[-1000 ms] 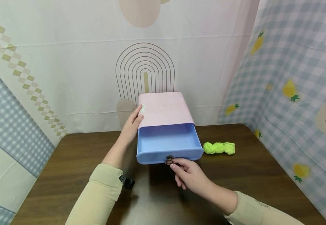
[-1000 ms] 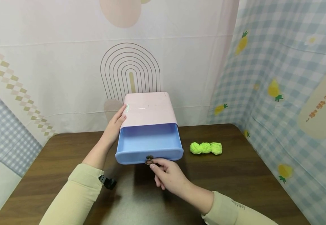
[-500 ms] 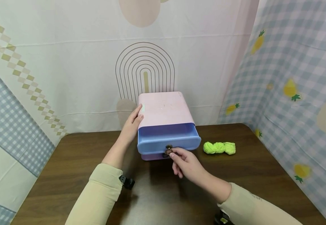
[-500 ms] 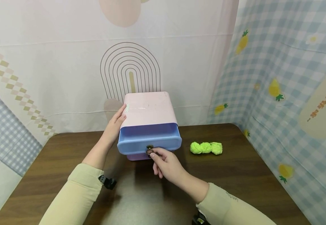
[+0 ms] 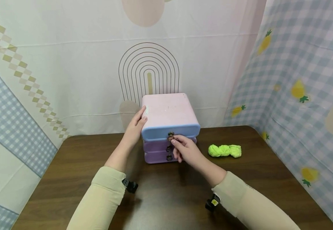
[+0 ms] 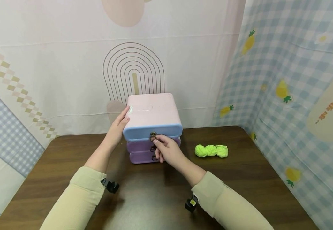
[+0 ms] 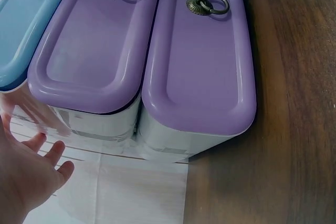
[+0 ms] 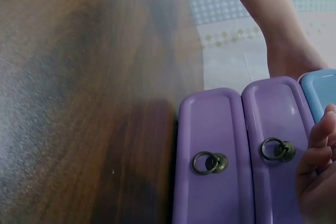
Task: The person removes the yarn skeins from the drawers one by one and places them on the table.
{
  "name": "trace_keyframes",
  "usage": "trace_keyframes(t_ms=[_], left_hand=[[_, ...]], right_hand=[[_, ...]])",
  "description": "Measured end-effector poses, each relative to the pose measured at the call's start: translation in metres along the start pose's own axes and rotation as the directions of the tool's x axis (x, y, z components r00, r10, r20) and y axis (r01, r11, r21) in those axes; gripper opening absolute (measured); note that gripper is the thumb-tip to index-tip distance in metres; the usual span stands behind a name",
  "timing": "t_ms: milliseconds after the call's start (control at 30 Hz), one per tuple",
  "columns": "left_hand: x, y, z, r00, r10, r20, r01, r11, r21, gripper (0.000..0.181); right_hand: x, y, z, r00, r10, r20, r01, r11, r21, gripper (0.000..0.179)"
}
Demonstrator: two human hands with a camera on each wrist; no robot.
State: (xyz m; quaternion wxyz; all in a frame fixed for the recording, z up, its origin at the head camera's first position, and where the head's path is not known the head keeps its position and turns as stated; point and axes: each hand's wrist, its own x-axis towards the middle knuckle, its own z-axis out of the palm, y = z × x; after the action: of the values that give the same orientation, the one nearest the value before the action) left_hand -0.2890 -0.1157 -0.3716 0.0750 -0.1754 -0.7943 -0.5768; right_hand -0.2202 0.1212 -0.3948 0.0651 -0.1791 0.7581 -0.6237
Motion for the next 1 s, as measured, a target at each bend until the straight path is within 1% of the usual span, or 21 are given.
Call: trace_keyframes(t_ms=[100, 167, 267, 333, 433, 667, 833, 1000], left_hand=[[0.001, -0.003, 0.001, 1.000, -0.004, 0.001, 0.004, 1.000, -0.003, 0.050], [0.000, 0.000, 0.000, 1.000, -0.018, 0.012, 0.018, 1.000, -0.016, 0.051], [-0.004, 0.013, -0.001, 0.999, -0.027, 0.024, 0.027, 0.999, -0.017, 0.052], [-0.007, 0.021, -0.002, 0.999, -0.027, 0.025, 0.028, 0.999, -0.026, 0.052], [-0.012, 0.031, -0.001, 0.999, -0.025, 0.021, 0.025, 1.000, -0.014, 0.053], [-0.013, 0.033, -0.001, 1.000, -0.016, 0.019, 0.016, 1.000, -0.024, 0.052], [-0.012, 0.031, -0.001, 1.000, -0.018, 0.016, 0.018, 1.000, -0.015, 0.053], [-0.012, 0.031, -0.001, 1.000, -0.022, 0.015, 0.022, 1.000, -0.009, 0.053]], right_hand=[[0.000, 0.000, -0.001, 1.000, 0.014, 0.015, -0.014, 1.000, -0.005, 0.028], [0.000, 0.000, -0.003, 0.999, 0.020, 0.026, -0.020, 1.000, -0.005, 0.029], [-0.002, 0.001, -0.005, 0.999, 0.024, 0.033, -0.024, 1.000, 0.001, 0.032], [-0.004, 0.003, -0.007, 0.999, 0.021, 0.034, -0.021, 1.000, -0.002, 0.032], [-0.010, 0.008, -0.011, 0.999, 0.030, 0.029, -0.029, 0.999, -0.020, 0.030], [-0.024, 0.021, -0.020, 0.998, 0.059, 0.026, -0.056, 0.996, -0.075, 0.030], [-0.026, 0.027, -0.023, 0.998, 0.061, 0.022, -0.059, 0.995, -0.078, 0.034], [-0.026, 0.033, -0.024, 0.996, 0.082, 0.020, -0.080, 0.993, -0.086, 0.032]])
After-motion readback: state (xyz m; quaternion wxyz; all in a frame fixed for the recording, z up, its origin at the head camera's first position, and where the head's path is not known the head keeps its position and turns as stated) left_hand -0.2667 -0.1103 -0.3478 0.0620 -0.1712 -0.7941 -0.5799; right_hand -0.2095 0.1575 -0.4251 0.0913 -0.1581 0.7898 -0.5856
